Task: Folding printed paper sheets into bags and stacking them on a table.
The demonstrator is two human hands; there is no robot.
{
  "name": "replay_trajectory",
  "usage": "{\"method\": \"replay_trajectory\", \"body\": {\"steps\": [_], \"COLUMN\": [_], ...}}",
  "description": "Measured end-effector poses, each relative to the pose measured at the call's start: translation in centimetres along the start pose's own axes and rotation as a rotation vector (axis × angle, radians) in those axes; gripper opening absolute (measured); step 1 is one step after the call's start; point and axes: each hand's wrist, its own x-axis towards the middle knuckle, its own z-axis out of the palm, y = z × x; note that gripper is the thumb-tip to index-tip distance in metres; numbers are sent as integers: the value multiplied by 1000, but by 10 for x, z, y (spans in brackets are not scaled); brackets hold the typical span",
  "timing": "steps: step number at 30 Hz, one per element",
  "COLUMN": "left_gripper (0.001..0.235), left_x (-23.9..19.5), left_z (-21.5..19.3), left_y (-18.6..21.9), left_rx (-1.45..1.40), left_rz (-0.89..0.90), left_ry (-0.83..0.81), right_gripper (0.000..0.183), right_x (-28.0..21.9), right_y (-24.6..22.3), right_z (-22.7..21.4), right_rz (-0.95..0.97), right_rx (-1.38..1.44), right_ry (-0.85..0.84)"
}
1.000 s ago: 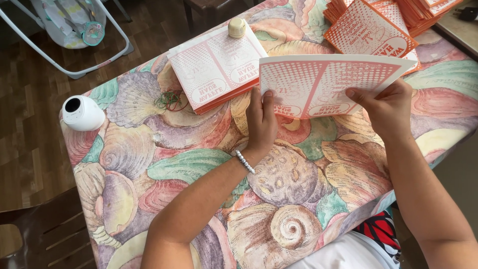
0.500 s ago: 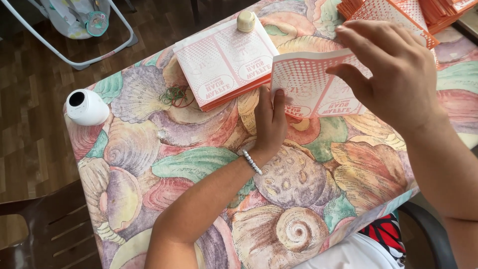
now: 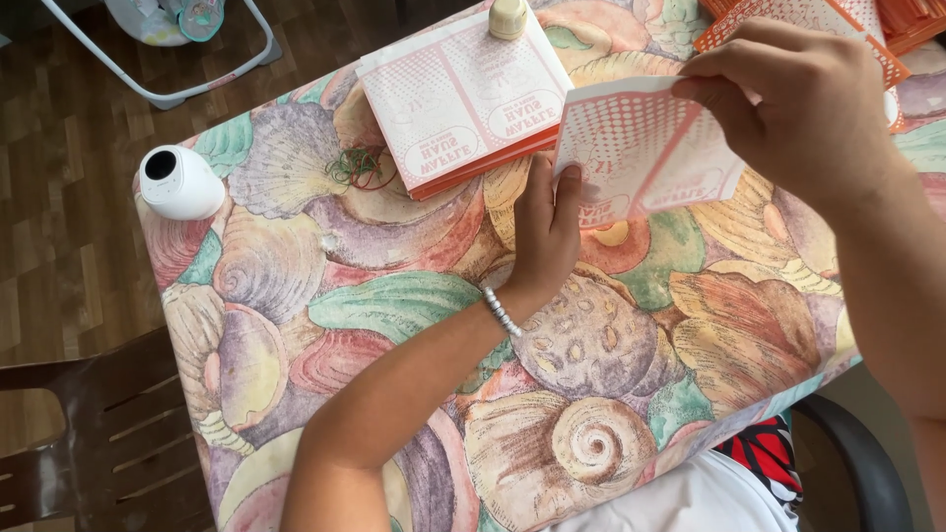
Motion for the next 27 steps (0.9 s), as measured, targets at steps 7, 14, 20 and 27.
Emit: {"method": "replay_trajectory", "body": {"steps": [7, 14, 20, 27], "left_gripper": [22, 32, 15, 16], "left_x": [-80, -49, -4, 3], "left_z": [-41, -100, -102, -98], "left_y": [79, 34, -9, -19], "left_rx": [-228, 544, 846, 957], "left_rz": [-298, 142, 250, 162], "left_ry": [-199, -169, -350, -410], "right_gripper": [10, 11, 14, 14], "right_x": [14, -9, -37, -48], "right_y": [-51, -51, -46, -47], "right_z": [-41, 66, 112, 121], "right_rz": [35, 35, 92, 93], "right_rx": [267, 605, 558, 574], "right_ry": [-212, -452, -361, -271]}}
